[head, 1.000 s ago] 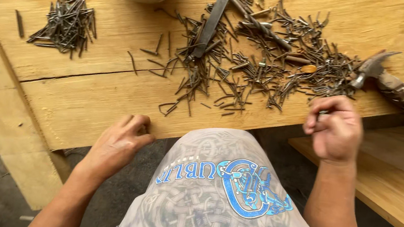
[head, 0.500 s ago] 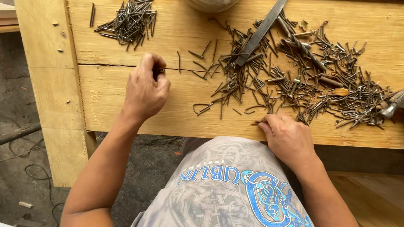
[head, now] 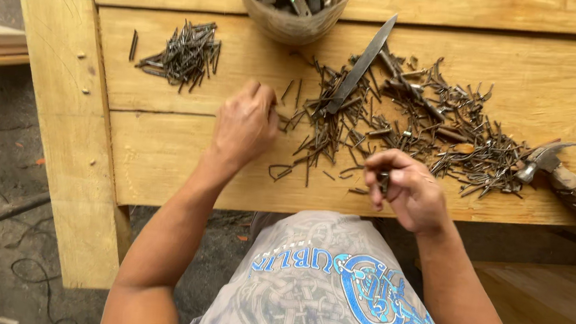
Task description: The person sorts various nails, screws, and metal hardware on a wooden table, picking them up and placing them into a plastic container.
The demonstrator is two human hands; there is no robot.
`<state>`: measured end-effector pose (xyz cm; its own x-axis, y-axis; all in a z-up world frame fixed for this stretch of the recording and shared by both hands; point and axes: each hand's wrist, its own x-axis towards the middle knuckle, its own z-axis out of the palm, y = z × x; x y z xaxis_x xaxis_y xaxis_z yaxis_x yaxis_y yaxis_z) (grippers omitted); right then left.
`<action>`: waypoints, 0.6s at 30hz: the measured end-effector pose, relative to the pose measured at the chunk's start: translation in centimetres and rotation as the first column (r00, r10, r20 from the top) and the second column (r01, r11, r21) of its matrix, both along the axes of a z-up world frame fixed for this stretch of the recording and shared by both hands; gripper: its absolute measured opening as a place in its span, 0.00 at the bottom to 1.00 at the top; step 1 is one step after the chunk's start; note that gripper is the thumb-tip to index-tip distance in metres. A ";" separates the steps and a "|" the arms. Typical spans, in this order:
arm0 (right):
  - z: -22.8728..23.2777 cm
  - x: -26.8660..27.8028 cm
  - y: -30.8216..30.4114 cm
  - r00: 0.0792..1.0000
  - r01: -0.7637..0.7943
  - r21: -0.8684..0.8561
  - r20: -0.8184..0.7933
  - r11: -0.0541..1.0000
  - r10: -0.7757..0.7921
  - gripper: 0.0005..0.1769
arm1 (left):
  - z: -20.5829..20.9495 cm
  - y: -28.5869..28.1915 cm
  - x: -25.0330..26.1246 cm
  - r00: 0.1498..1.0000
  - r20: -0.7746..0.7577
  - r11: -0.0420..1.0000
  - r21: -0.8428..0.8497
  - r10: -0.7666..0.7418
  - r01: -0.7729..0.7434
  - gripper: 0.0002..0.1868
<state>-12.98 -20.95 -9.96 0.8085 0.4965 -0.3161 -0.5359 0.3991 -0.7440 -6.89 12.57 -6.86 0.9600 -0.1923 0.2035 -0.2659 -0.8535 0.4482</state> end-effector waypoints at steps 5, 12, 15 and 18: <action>2.1 2.9 7.0 0.982 0.018 0.089 -0.189 0.996 -0.001 0.26 | 5.8 -6.7 -2.9 0.974 -0.063 0.956 -0.216 -0.216 0.198 0.09; 6.2 6.9 9.8 0.941 0.264 0.147 -0.257 0.953 -0.221 0.24 | 11.2 -6.6 -1.3 0.919 0.310 0.918 -0.231 -0.243 0.321 0.16; 9.5 10.7 8.3 0.966 0.255 0.059 -0.058 0.965 -0.252 0.22 | 10.2 -1.3 1.0 0.990 0.109 0.940 -0.319 -0.091 0.122 0.06; 14.1 15.4 8.7 0.876 0.243 0.017 0.425 0.970 -0.227 0.15 | 5.9 0.9 4.0 0.996 -0.089 0.991 0.136 0.014 -0.001 0.11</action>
